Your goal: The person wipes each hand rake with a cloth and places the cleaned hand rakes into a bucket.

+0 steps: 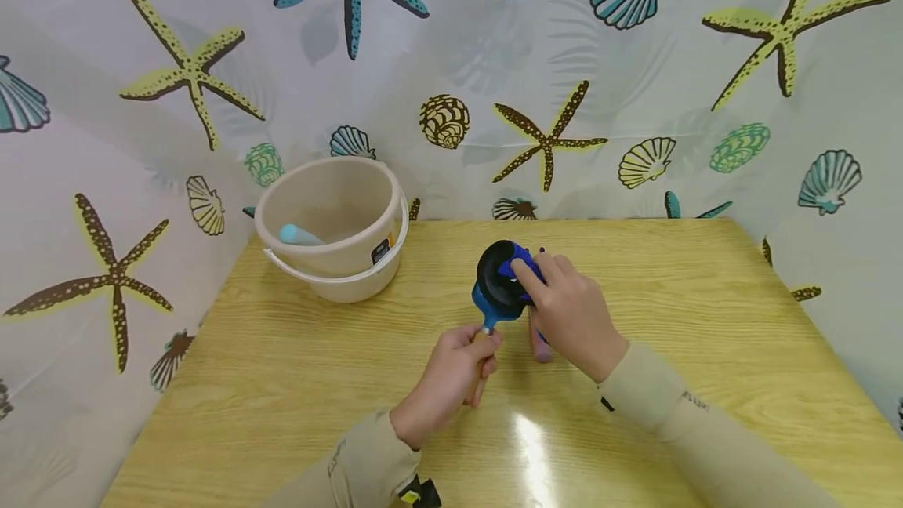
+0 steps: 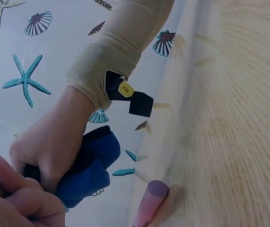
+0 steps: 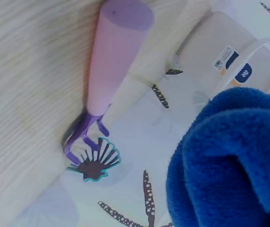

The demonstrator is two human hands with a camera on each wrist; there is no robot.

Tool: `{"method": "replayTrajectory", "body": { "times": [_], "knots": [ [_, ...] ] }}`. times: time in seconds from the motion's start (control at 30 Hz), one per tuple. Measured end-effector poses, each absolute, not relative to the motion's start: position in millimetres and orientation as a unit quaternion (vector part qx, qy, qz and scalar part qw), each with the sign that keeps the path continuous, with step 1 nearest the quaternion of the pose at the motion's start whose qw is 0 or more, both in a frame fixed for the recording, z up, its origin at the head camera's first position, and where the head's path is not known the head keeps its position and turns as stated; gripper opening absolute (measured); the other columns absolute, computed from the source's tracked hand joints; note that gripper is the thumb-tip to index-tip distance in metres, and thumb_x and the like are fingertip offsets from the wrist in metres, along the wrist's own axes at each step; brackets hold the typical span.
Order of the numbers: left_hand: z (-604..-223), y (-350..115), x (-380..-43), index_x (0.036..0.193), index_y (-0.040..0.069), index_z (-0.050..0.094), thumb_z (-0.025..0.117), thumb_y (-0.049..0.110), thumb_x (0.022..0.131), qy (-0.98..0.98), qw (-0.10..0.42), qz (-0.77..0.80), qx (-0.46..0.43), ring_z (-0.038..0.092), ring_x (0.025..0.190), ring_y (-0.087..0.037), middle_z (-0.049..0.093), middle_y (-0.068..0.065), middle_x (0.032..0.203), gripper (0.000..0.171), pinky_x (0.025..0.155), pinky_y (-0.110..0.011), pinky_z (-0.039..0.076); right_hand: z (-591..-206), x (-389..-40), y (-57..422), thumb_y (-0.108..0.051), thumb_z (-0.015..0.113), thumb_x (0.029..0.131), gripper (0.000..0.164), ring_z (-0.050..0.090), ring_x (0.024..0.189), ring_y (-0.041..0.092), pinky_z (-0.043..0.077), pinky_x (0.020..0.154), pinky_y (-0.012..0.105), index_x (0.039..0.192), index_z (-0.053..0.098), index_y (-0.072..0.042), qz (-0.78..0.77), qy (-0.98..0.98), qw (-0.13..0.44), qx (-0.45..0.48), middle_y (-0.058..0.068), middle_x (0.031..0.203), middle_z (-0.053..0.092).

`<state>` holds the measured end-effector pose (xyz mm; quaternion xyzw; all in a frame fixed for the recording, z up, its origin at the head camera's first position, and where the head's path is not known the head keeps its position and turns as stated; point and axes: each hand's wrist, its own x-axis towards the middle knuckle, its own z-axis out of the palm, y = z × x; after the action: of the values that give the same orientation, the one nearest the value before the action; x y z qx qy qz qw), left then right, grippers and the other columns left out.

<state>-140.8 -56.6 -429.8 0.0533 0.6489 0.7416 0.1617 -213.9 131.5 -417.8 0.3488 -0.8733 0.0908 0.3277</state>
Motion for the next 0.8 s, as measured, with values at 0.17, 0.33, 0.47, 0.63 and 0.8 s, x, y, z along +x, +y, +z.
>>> {"method": "replayTrajectory", "body": {
  "times": [0.17, 0.33, 0.47, 0.63, 0.8],
  "knots": [
    [-428, -54, -140, 0.091, 0.001, 0.055, 0.050, 0.019, 0.099, 0.658, 0.151, 0.736, 0.048, 0.030, 0.030, -0.013, 0.044, -0.001, 0.059, 0.020, 0.028, -0.021, 0.026, -414, -205, 133, 0.002, 0.065, 0.074, 0.044, 0.057, 0.079, 0.019, 0.056, 0.058, 0.038, 0.118, 0.065, -0.003, 0.227, -0.879, 0.236, 0.345, 0.013, 0.098, 0.061],
    [-429, -55, -141, 0.091, 0.000, 0.054, 0.051, 0.016, 0.098, 0.662, 0.155, 0.732, 0.048, 0.030, 0.030, -0.013, 0.045, -0.001, 0.059, 0.018, 0.028, -0.020, 0.027, -414, -206, 138, -0.005, 0.071, 0.082, 0.039, 0.058, 0.098, 0.016, 0.055, 0.077, 0.042, 0.120, 0.065, -0.008, 0.371, -0.870, 0.073, 0.315, 0.012, 0.116, 0.064],
    [-430, -55, -142, 0.091, -0.001, 0.054, 0.052, 0.015, 0.097, 0.659, 0.163, 0.732, 0.051, 0.030, 0.031, -0.013, 0.045, -0.002, 0.060, 0.017, 0.029, -0.020, 0.028, -413, -212, 144, -0.018, 0.073, 0.084, 0.038, 0.055, 0.107, 0.017, 0.050, 0.088, 0.049, 0.121, 0.065, -0.015, 0.453, -0.847, -0.040, 0.277, 0.010, 0.124, 0.060],
    [-432, -56, -142, 0.089, 0.001, 0.054, 0.052, 0.015, 0.098, 0.652, 0.179, 0.734, 0.061, 0.029, 0.032, -0.013, 0.043, -0.002, 0.060, 0.016, 0.030, -0.021, 0.028, -417, -217, 148, -0.009, 0.070, 0.083, 0.038, 0.055, 0.106, 0.019, 0.050, 0.086, 0.049, 0.121, 0.065, -0.012, 0.414, -0.864, -0.003, 0.285, 0.011, 0.121, 0.062],
    [-432, -55, -142, 0.093, 0.001, 0.055, 0.050, 0.014, 0.098, 0.645, 0.184, 0.739, 0.067, 0.027, 0.031, -0.013, 0.041, -0.002, 0.060, 0.015, 0.029, -0.021, 0.027, -424, -219, 148, 0.004, 0.064, 0.074, 0.047, 0.057, 0.081, 0.019, 0.054, 0.062, 0.040, 0.120, 0.065, -0.008, 0.272, -0.897, 0.170, 0.306, 0.010, 0.102, 0.061]
  ]
}}
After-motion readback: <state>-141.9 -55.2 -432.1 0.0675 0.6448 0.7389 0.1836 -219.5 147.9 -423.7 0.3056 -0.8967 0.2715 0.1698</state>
